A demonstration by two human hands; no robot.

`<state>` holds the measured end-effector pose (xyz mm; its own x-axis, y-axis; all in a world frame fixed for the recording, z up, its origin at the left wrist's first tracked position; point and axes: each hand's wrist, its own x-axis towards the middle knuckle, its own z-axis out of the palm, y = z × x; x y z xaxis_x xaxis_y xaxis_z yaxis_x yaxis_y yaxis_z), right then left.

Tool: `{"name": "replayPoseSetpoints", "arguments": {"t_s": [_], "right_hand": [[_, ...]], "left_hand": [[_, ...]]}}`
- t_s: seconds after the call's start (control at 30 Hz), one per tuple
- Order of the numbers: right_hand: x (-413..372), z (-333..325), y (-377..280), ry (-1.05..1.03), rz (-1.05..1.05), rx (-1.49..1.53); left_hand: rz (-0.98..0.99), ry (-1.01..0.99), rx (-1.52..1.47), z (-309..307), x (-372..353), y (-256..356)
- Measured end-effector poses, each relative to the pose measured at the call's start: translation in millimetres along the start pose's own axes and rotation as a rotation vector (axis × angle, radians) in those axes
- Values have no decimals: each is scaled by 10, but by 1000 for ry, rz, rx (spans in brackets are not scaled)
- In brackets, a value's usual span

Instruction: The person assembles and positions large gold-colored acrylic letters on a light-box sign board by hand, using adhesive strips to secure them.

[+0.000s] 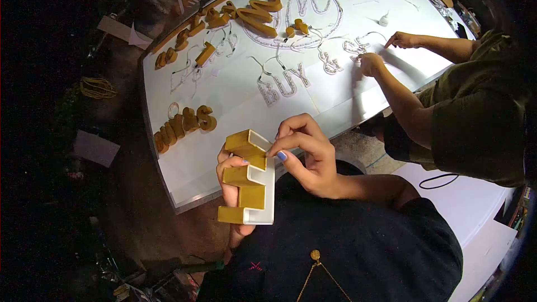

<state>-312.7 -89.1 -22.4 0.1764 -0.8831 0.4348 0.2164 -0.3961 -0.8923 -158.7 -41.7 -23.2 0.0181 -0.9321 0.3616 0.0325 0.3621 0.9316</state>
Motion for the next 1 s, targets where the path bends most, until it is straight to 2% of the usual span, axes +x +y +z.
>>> {"name": "replayPoseSetpoints", "arguments": {"t_s": [0.37,0.43,0.47,0.53,0.67,0.83,1.0], "right_hand": [[16,87,110,21,58,16],[18,99,143,93,3,21],[-1,107,153,96,4,14],[-51,123,171,281,33,221],[-87,85,219,324,-18,218],[-70,218,225,354,28,196],[-69,392,197,379,58,297]], "left_hand": [[-45,6,9,-95,12,-52],[-38,-8,-3,-90,47,-45],[-110,15,-24,-66,62,-26],[-214,-12,23,-82,128,44],[-357,50,-343,-124,119,-166],[-313,-25,-463,-271,138,-223],[-297,44,-445,-437,130,-241]]}}
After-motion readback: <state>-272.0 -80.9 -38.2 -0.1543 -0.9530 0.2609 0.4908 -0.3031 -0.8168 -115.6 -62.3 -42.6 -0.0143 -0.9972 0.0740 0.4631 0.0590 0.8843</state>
